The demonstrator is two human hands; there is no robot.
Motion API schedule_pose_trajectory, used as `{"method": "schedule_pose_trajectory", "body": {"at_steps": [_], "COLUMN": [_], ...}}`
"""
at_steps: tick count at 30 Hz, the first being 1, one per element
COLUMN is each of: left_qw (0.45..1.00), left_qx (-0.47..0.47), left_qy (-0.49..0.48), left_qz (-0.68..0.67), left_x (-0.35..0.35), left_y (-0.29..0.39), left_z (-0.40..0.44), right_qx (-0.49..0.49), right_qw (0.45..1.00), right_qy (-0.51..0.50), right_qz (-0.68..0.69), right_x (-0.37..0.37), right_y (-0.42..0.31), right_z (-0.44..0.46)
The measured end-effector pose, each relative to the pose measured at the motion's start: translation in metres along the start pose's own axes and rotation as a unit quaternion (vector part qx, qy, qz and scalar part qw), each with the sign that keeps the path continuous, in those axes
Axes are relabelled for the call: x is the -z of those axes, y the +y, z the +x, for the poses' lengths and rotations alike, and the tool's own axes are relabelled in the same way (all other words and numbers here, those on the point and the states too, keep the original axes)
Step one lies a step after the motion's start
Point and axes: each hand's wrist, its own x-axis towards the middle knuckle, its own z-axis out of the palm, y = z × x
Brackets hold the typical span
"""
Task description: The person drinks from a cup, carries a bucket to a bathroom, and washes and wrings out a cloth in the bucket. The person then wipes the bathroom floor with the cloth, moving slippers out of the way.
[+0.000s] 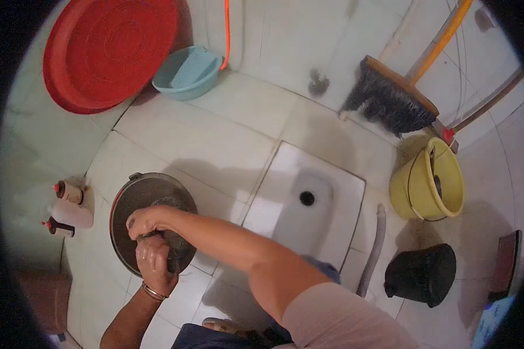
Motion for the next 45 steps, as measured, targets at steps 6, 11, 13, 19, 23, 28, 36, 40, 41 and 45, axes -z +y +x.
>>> {"method": "schedule_pose_trajectory", "body": {"at_steps": [6,11,13,19,23,28,36,40,41,45], "left_qw": [0.986,0.959,0.948,0.919,0.981,0.895,0.627,0.770,0.797,0.772], "left_qx": [-0.130,-0.214,-0.227,-0.259,-0.034,0.359,0.688,0.600,0.565,0.553], "left_qy": [-0.089,-0.157,-0.187,-0.263,-0.165,0.108,0.045,-0.017,-0.017,0.009], "left_qz": [0.045,0.096,0.123,0.136,0.092,0.242,-0.363,-0.216,-0.215,-0.313], "left_x": [-0.008,-0.020,-0.035,-0.018,0.029,0.040,-0.026,-0.024,-0.019,-0.013], "left_y": [-0.013,-0.037,-0.055,-0.058,-0.036,-0.085,-0.157,-0.156,-0.151,-0.123], "left_z": [0.004,-0.015,-0.041,-0.030,-0.008,-0.048,-0.140,-0.127,-0.111,-0.043], "right_qx": [0.048,0.080,0.061,0.094,0.012,0.052,0.033,-0.019,-0.047,-0.064], "right_qw": [0.980,0.956,0.948,0.943,0.941,0.909,0.780,0.711,0.646,0.811], "right_qy": [0.025,0.092,0.165,0.293,0.337,0.288,0.510,0.489,0.457,0.383], "right_qz": [-0.192,-0.267,-0.265,-0.124,-0.029,0.296,0.361,0.505,0.610,0.438], "right_x": [-0.011,-0.028,-0.033,-0.033,0.031,0.111,0.117,0.108,0.102,0.072], "right_y": [0.000,-0.007,-0.011,0.004,-0.032,0.019,0.100,0.178,0.181,0.231], "right_z": [0.019,0.015,0.004,0.024,-0.038,-0.086,-0.331,-0.392,-0.400,-0.368]}}
